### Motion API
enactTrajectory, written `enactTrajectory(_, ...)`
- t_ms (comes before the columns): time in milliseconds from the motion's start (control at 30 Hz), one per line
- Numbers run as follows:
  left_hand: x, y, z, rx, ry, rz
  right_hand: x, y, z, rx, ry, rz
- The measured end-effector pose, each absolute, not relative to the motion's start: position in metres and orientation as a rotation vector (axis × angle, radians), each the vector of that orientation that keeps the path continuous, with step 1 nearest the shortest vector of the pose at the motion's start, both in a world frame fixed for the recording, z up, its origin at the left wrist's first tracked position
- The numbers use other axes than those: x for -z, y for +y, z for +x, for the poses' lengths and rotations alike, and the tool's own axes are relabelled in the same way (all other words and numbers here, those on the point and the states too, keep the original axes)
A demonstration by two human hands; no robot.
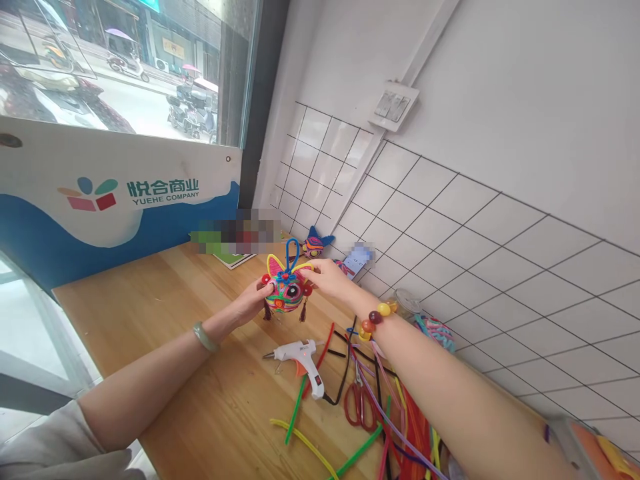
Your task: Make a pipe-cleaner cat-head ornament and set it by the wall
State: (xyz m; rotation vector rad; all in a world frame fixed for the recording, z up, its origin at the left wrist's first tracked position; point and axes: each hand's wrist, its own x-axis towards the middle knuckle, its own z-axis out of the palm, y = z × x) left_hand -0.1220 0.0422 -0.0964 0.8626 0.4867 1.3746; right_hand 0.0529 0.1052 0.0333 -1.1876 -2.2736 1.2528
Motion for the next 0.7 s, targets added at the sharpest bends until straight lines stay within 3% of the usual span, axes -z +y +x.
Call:
enactTrajectory(333,0.094,0.040,-0.122,-1.365,0.470,0.819,-0.033,0.102,0.053,-1.149,-2.277,-1.199)
enactTrajectory(700,0.098,0.044,-0.123,-1.376,0.412,0.791,-0.015,0.064,0.069,-0.227,-2.136,-1.163)
